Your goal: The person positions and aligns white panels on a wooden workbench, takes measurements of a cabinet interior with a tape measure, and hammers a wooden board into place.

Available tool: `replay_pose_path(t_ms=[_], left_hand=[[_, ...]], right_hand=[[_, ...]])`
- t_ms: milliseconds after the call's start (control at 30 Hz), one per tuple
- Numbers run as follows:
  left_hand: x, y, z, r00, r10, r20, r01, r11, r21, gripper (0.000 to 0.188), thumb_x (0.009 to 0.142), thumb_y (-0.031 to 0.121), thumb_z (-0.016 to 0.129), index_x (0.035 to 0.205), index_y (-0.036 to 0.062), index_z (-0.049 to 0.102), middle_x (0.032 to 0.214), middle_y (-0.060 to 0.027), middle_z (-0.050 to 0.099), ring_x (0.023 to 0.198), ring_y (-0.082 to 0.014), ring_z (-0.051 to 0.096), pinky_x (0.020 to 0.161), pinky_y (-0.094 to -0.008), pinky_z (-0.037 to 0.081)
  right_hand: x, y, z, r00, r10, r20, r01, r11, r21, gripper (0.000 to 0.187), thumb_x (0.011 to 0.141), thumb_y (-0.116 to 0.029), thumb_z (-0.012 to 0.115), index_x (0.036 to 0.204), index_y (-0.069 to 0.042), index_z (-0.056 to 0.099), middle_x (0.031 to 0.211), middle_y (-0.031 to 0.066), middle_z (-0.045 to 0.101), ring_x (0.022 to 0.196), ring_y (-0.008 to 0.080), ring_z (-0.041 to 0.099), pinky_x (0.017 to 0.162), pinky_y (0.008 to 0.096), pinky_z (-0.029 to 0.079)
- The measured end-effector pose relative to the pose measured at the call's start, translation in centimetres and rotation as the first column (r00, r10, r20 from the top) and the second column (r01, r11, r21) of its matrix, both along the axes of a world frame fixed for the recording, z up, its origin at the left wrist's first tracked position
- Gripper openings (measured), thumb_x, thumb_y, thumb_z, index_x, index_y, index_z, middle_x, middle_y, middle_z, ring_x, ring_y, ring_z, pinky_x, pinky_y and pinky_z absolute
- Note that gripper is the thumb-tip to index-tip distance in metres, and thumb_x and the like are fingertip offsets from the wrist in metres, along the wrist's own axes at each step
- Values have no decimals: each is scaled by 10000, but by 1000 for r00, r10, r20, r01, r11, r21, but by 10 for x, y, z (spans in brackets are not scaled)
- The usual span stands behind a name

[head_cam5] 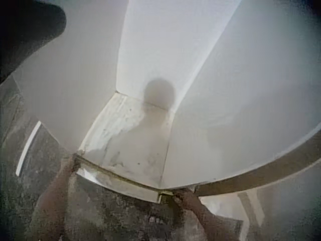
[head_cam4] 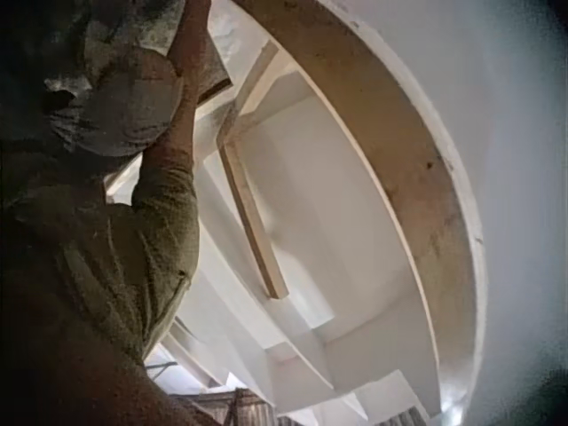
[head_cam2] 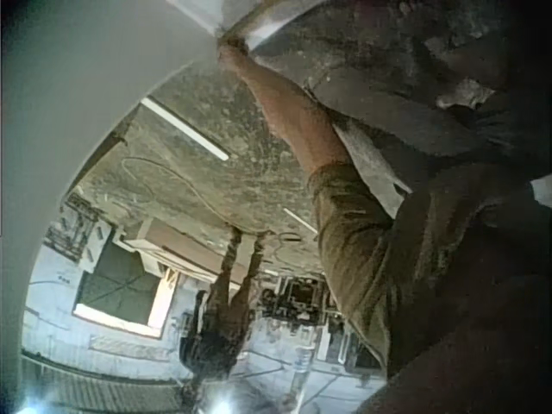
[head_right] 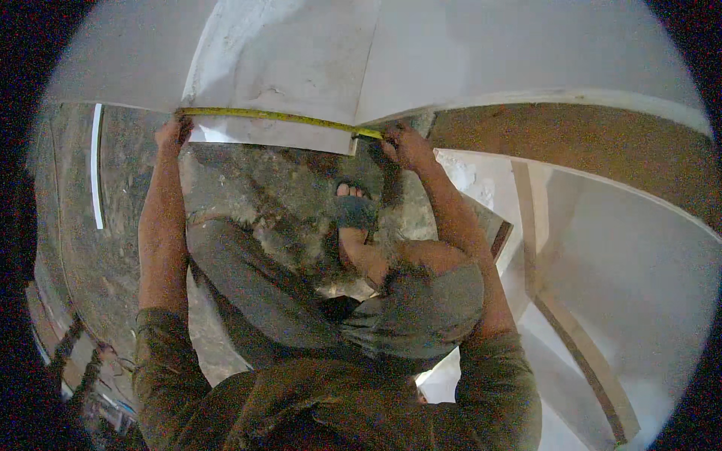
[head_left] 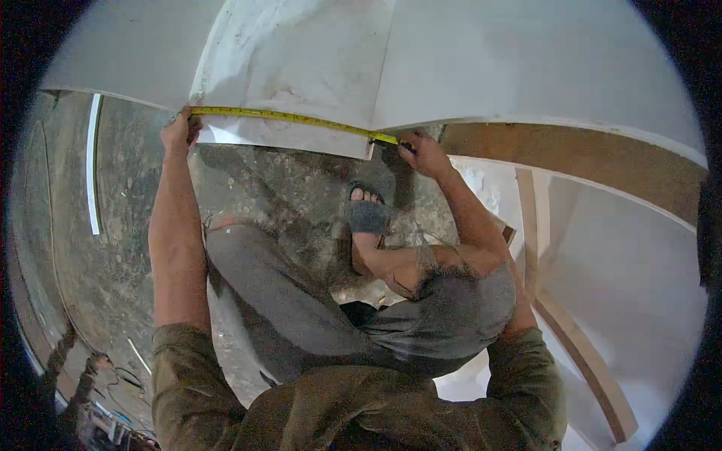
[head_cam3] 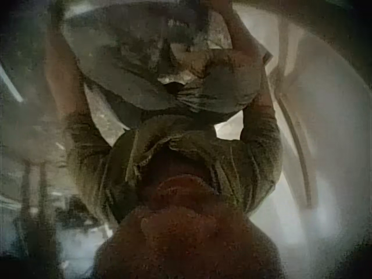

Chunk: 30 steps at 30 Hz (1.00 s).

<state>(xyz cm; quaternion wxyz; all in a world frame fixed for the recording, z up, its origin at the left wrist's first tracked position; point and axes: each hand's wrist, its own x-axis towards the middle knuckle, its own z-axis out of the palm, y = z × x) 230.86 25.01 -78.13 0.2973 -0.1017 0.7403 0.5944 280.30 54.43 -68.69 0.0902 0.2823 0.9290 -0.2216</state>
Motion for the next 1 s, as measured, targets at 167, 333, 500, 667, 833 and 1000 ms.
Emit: replay_pose_path(t_ms=[167,333,500,667,833,1000], left_hand=[[18,29,-10,998,46,31,-45,998,-36,325,828,266,761,804,-39,653,724,-127,678,503,-179,622,396,-291,450],[-21,-8,-18,943,-245,-228,208,963,-173,327,815,237,773,820,-62,643,746,-142,682,529,-195,633,444,-307,486],[-26,-13,-26,998,-44,-44,41,996,-76,335,842,256,741,838,-62,634,728,-132,675,513,-191,623,424,-305,467],[-38,-19,-34,937,-322,-132,314,946,-78,323,876,301,690,830,-15,644,729,-110,674,518,-188,610,449,-294,467],[-34,12,-33,964,-167,206,128,973,191,266,872,253,695,881,-2,618,754,-104,657,574,-223,612,522,-326,500],[-46,-5,-36,980,-61,190,11,967,255,261,869,211,698,942,-17,595,829,-122,664,605,-238,624,519,-346,506]], right_hand=[[14,9,3,994,-61,94,51,993,108,401,886,-328,604,1197,-75,616,1239,239,536,1081,432,569,907,484,490],[-2,9,-7,995,-39,90,47,994,-94,417,867,-324,623,1206,-82,614,1240,253,555,1100,429,563,931,483,480],[-7,0,-2,996,-2,93,4,1000,-15,405,884,-327,616,1215,-95,605,1169,232,597,1081,416,572,921,486,482],[-4,-1,-11,974,-39,225,50,998,-42,393,900,-341,601,1214,-104,606,1121,225,595,1054,404,581,905,477,494],[17,21,-36,996,20,82,-33,987,159,402,904,-380,600,1222,-135,610,1207,207,563,1116,391,571,922,481,492],[4,11,-30,984,-13,176,-6,994,109,441,921,-454,561,1255,-168,589,1304,169,529,1149,378,565,931,476,496]])
